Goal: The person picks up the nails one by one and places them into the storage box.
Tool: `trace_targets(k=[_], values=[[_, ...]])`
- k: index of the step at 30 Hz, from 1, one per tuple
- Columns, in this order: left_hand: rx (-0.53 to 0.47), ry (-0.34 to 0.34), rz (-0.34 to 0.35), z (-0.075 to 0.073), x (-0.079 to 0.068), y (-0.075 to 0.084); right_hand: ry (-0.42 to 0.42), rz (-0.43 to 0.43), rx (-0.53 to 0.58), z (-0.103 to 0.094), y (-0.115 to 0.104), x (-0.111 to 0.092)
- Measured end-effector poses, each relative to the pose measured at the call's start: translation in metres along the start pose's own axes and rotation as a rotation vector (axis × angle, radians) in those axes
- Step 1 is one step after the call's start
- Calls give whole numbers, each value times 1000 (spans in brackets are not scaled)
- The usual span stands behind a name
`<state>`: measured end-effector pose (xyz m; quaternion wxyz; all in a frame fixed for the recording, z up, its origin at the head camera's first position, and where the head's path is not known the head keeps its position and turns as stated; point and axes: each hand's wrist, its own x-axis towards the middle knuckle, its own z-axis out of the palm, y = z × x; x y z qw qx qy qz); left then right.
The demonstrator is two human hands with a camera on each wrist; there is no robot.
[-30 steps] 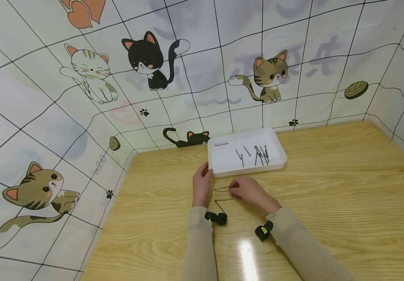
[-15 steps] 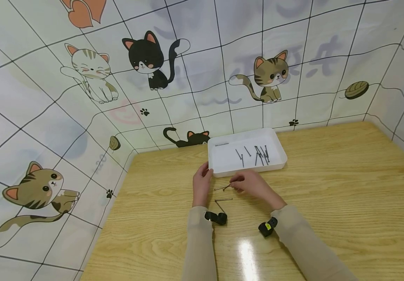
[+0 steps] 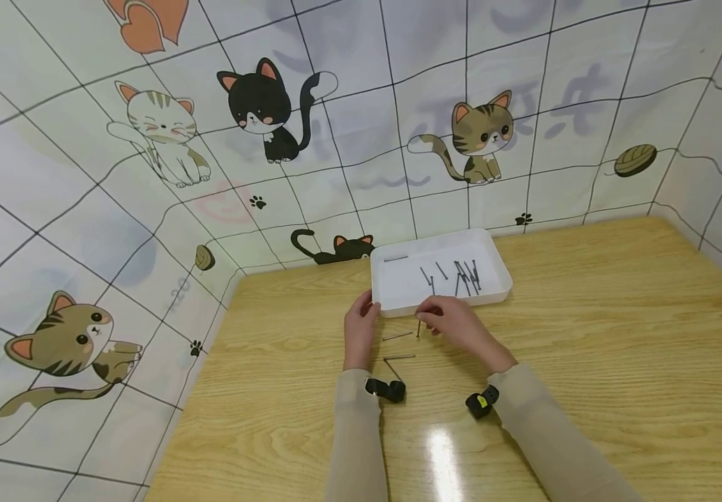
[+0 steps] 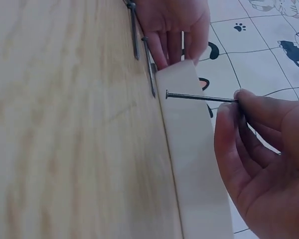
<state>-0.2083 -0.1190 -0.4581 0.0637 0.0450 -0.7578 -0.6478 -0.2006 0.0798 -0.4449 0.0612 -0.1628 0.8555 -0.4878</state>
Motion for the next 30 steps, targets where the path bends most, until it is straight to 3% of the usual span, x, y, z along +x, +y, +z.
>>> trace_targets(k=[2,5,9,13,30], values=[[4,5,-7,0,-1,0,11,-3,-45,-2,-1,-1],[-6,10,-14,0,7,-13,23,-13,-105,-6,-2,-1],[-22,26,-10,2,18,-32,33,-88,-205,-6,-1,-2],[-19,30,-2,2,19,-32,36,-139,-270,-3,-1,-2],[-42,2,-9,1,20,-32,-21,-162,-275,4,2,1]])
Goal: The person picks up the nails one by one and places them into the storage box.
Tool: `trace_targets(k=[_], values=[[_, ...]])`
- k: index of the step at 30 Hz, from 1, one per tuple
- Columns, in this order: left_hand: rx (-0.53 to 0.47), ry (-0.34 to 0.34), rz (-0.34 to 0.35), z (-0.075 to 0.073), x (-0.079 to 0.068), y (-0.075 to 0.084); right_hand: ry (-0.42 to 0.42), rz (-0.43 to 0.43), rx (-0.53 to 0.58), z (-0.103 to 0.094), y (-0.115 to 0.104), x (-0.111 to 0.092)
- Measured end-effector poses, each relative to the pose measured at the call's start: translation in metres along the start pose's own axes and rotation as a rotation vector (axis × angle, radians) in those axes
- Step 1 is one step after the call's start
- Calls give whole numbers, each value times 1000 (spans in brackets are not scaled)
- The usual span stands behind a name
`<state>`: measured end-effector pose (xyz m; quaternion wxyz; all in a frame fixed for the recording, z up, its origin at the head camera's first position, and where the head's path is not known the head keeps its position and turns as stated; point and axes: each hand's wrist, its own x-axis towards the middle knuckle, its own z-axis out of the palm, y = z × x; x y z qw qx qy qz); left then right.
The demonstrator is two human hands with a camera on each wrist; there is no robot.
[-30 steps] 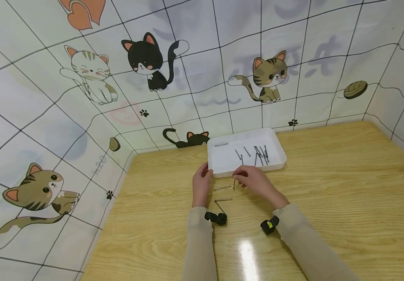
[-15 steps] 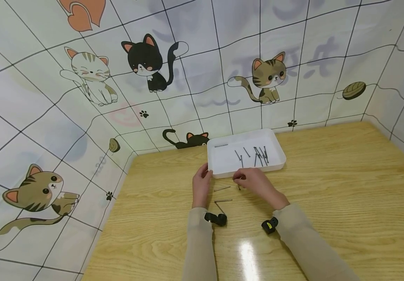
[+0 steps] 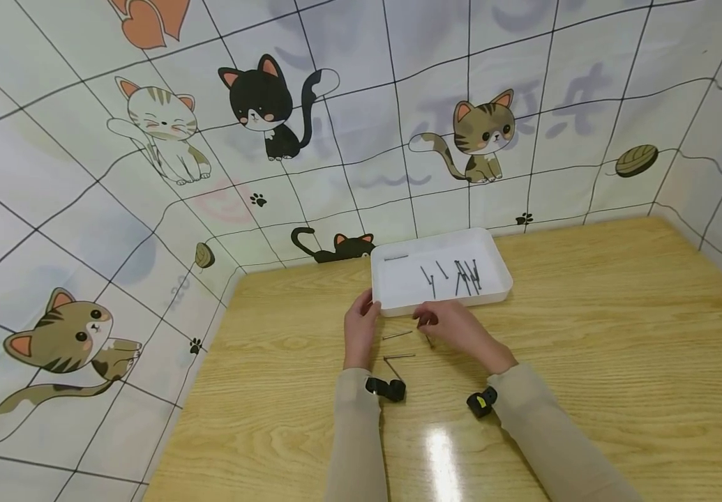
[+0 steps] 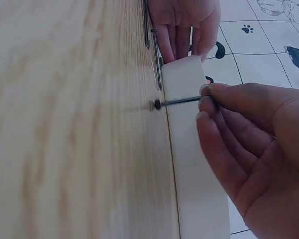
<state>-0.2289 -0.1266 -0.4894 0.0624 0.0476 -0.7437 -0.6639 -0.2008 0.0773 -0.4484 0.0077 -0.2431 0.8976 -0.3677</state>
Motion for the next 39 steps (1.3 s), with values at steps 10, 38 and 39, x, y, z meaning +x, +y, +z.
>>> trace_targets(k=[10,38,39], values=[[33,22,1,-1,-2,-1,13,62,82,1,2,0],[54,27,4,-1,1,4,136,325,520,-40,16,75],[52,26,3,-1,0,4,126,334,513,-40,17,78]])
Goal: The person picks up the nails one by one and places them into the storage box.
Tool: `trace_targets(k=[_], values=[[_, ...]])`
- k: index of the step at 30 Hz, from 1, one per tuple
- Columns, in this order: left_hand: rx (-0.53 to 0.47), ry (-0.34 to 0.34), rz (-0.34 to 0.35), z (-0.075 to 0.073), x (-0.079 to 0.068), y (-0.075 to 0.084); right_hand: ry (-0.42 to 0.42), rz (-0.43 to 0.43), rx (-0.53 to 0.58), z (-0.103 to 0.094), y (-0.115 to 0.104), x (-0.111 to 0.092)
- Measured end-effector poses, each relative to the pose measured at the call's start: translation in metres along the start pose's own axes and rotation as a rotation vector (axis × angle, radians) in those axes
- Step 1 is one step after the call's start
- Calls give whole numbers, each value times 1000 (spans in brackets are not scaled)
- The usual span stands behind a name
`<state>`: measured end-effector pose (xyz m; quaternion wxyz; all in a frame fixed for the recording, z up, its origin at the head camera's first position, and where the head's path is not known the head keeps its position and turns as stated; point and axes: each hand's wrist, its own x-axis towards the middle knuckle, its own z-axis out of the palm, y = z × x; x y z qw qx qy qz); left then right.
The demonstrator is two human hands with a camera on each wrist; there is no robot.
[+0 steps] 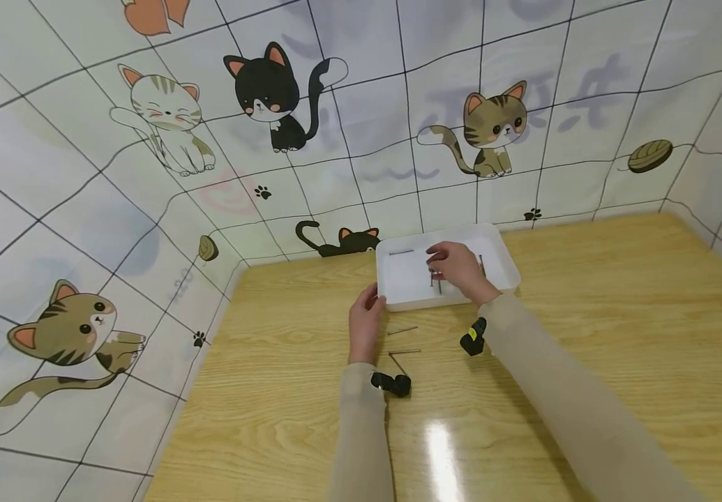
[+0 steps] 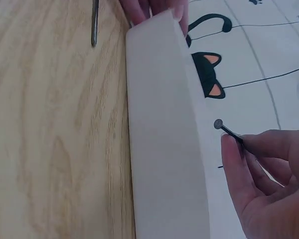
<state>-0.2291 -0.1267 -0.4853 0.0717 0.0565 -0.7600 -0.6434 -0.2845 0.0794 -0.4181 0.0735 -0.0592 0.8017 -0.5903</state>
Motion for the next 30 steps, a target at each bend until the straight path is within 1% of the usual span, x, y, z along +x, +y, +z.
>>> trace_targets(k=[3,4,7,11,15,20,23,30], values=[[-12,-1,-8,0,-1,1,-21,16,-47,1,1,9],[-10,4,-5,1,1,-4,-27,25,-76,1,2,11],[-6,9,-9,2,0,-3,-31,49,-158,1,6,17],[-1,9,1,2,-1,-1,-32,72,-261,3,11,22],[7,11,3,2,-1,-1,-35,52,-369,10,12,23],[-8,11,-5,1,-2,0,-4,14,-512,18,10,19],[-15,14,-2,1,-2,0,7,6,-555,22,8,18],[-14,17,4,1,-1,1,11,13,-599,26,7,19]])
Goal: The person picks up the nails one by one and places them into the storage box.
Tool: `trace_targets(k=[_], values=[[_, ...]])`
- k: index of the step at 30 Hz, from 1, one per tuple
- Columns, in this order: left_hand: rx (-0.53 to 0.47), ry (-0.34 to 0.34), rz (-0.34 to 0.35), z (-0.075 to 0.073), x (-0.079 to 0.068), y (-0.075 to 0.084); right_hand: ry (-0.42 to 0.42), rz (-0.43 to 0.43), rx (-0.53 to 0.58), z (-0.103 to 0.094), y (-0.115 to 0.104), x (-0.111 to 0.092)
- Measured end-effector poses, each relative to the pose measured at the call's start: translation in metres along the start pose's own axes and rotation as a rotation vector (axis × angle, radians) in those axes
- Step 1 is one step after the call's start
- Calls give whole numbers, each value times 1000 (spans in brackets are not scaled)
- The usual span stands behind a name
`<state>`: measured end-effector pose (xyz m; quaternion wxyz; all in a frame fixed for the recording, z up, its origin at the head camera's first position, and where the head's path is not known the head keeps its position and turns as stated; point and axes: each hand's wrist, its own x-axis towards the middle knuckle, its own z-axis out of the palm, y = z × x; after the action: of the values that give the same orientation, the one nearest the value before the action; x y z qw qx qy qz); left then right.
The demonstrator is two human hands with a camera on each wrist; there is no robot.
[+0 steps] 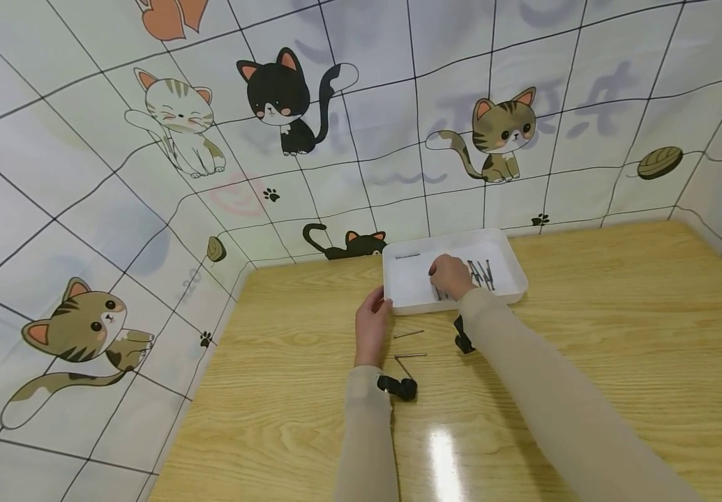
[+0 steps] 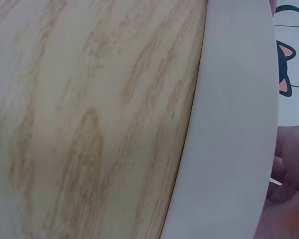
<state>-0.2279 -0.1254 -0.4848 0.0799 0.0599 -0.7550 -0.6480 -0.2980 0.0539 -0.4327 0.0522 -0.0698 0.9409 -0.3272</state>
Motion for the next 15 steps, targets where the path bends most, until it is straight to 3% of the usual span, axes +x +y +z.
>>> trace_targets(k=[15], values=[[0,7,3,1,1,-1,-32,-19,-62,2,0,-2]])
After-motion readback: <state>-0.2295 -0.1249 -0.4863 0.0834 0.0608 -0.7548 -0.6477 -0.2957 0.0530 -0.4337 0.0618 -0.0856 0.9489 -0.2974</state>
